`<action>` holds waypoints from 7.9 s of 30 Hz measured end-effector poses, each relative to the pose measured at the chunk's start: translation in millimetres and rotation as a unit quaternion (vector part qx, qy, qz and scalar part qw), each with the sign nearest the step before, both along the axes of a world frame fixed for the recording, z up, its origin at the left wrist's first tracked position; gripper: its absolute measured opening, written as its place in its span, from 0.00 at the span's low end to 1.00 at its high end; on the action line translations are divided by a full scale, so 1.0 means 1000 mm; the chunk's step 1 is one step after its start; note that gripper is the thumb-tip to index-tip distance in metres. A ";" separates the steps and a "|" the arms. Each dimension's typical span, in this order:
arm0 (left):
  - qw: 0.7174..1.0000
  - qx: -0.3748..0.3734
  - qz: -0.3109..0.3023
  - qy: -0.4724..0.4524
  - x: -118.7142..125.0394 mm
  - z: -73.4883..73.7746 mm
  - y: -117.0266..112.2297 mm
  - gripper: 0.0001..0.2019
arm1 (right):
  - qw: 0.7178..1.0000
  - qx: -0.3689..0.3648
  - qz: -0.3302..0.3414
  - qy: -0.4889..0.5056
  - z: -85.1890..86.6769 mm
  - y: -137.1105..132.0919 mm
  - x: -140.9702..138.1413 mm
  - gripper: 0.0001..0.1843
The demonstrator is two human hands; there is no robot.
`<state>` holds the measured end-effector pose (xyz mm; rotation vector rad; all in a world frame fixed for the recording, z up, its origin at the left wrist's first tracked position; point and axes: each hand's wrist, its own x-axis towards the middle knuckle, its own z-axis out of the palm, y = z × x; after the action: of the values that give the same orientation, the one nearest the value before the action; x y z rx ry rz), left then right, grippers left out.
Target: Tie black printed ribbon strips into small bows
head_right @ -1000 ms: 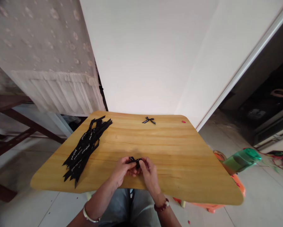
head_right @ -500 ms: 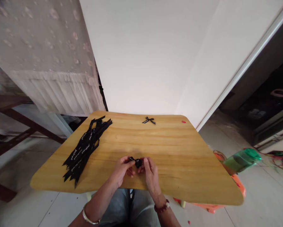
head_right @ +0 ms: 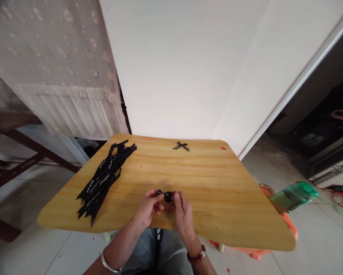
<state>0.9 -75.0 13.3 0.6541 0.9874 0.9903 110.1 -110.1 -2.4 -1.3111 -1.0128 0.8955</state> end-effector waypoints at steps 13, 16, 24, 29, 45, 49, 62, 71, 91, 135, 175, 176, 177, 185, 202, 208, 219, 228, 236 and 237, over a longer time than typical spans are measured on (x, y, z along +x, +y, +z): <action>0.999 -0.035 -0.009 -0.026 -0.004 -0.005 0.000 0.09 | 0.996 -0.055 0.027 0.067 0.003 0.003 -0.001 0.23; 0.999 -0.017 -0.020 -0.024 -0.004 -0.005 -0.001 0.09 | 0.992 -0.072 0.020 0.102 0.005 0.003 -0.001 0.23; 1.000 0.009 -0.014 0.019 -0.004 -0.005 0.000 0.11 | 0.987 -0.074 0.041 0.135 0.010 0.005 0.000 0.22; 1.000 0.027 -0.002 0.000 -0.003 -0.009 0.001 0.10 | 0.988 -0.065 0.058 0.129 0.008 0.006 0.000 0.21; 0.999 0.028 -0.040 -0.005 -0.004 -0.006 -0.002 0.10 | 0.999 -0.013 0.048 -0.012 -0.003 0.008 0.000 0.12; 0.999 0.020 -0.029 0.002 -0.002 -0.007 -0.002 0.13 | 0.999 -0.012 0.032 -0.015 -0.004 0.008 -0.001 0.12; 0.999 0.025 0.011 0.026 0.012 -0.012 -0.002 0.16 | 0.996 0.017 -0.011 -0.083 -0.011 0.003 -0.002 0.11; 0.999 -0.009 -0.030 0.013 0.000 -0.003 0.000 0.16 | 0.993 0.016 -0.030 -0.116 -0.008 0.002 0.003 0.11; 0.997 0.020 -0.073 -0.026 0.004 0.000 -0.003 0.10 | 0.977 0.017 -0.034 -0.210 -0.001 -0.001 0.002 0.12; 0.993 -0.078 0.037 -0.078 -0.008 0.005 -0.005 0.14 | 0.995 0.025 0.074 -0.062 0.001 -0.004 0.001 0.08; 1.000 0.011 0.026 -0.012 0.003 0.003 -0.013 0.17 | 0.971 0.053 0.019 -0.234 0.016 -0.014 -0.004 0.11; 1.000 0.002 0.008 -0.024 0.000 0.004 -0.012 0.18 | 0.973 0.049 0.015 -0.226 0.017 -0.012 -0.002 0.11; 0.999 -0.010 -0.007 -0.036 -0.003 0.007 -0.011 0.19 | 0.975 0.044 0.014 -0.217 0.018 -0.010 0.000 0.12; 0.995 -0.025 -0.077 -0.052 -0.029 0.024 -0.004 0.17 | 0.982 0.035 0.025 -0.186 0.026 0.000 0.006 0.13; 0.999 -0.033 -0.025 -0.016 -0.019 0.009 -0.005 0.14 | 0.987 -0.090 0.126 0.039 0.030 -0.005 -0.006 0.21; 0.999 -0.022 -0.036 0.032 -0.015 0.006 -0.006 0.13 | 0.989 -0.088 0.118 0.029 0.033 -0.009 -0.001 0.16; 0.994 0.014 -0.104 0.029 -0.018 0.008 -0.012 0.13 | 0.992 -0.098 0.050 0.054 0.028 -0.006 0.002 0.11; 0.991 0.013 -0.114 0.063 -0.024 0.006 -0.008 0.13 | 0.986 -0.097 0.047 0.123 0.025 -0.008 0.006 0.12; 0.998 0.017 -0.055 0.031 -0.025 0.023 -0.008 0.17 | 0.995 -0.086 0.036 0.026 0.028 -0.008 -0.001 0.10; 0.998 0.003 -0.066 0.015 -0.023 0.022 -0.010 0.17 | 0.995 -0.084 0.042 0.021 0.028 -0.008 -0.003 0.10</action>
<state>-22.0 -84.7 34.8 0.7315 0.9551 0.8702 107.6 -117.7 25.7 -1.3913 -0.9821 1.0869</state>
